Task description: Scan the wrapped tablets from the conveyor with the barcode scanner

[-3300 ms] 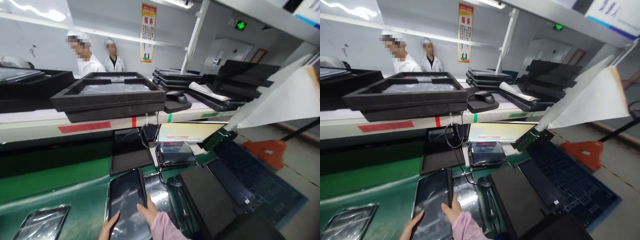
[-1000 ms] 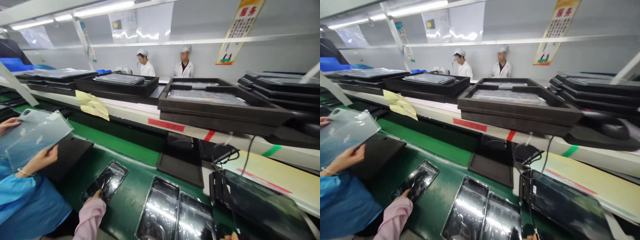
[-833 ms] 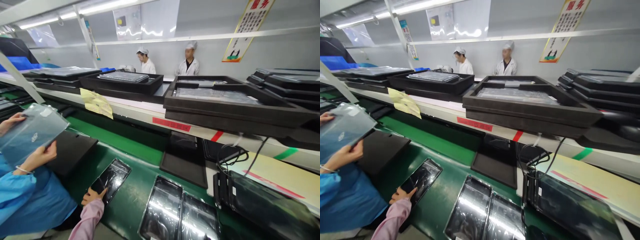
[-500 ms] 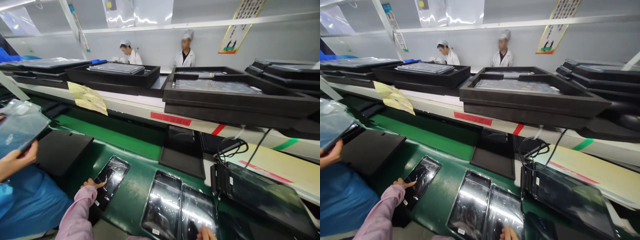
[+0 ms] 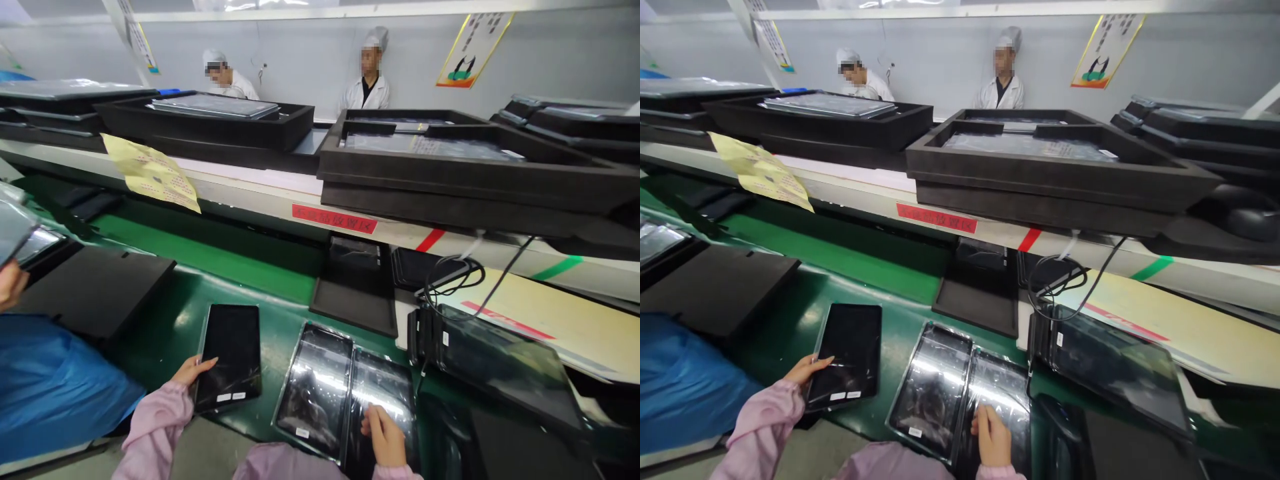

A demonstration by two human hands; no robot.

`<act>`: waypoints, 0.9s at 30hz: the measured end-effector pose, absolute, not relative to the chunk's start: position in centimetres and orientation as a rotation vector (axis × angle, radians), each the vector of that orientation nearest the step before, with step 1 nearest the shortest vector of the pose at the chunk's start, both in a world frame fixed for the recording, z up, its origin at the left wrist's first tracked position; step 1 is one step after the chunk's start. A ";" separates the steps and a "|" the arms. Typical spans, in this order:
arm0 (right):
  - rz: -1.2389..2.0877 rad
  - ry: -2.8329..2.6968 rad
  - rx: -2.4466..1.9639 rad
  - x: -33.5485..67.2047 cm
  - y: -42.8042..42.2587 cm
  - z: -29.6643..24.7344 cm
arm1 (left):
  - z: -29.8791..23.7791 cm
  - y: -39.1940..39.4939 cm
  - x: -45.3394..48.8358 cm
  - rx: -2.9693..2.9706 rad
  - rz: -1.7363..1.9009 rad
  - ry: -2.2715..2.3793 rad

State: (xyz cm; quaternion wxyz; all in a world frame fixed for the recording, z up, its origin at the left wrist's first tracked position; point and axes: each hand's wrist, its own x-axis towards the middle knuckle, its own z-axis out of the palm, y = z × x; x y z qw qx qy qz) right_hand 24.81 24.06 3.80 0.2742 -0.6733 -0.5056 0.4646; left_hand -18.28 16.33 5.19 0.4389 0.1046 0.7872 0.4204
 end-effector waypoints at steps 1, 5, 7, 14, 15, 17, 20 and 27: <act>1.232 -1.372 -1.775 24.4 24.1 4.0 | 5.4 16.4 -17.2 0.246 1.083 1.886; 1.426 -1.255 -1.599 22.4 24.2 5.4 | 7.0 16.8 -13.4 0.223 1.163 1.688; 1.616 -1.125 -1.487 21.5 24.3 6.6 | 8.2 17.3 -11.3 0.224 1.187 1.586; 1.772 -1.110 -1.147 20.8 24.5 11.8 | 13.7 20.6 -3.2 0.304 1.219 1.149; 1.753 -1.134 -1.098 20.9 24.5 12.5 | 14.2 20.9 -2.4 0.333 1.192 1.126; 1.756 -1.156 -0.994 21.3 24.4 13.9 | 14.8 21.3 -1.2 0.373 1.145 1.095; 1.760 -1.148 -0.933 21.9 24.2 15.3 | 15.2 21.6 -0.3 0.396 1.112 1.085; 1.618 -1.182 -0.975 23.1 23.0 15.2 | 13.0 22.4 1.0 0.485 1.053 1.151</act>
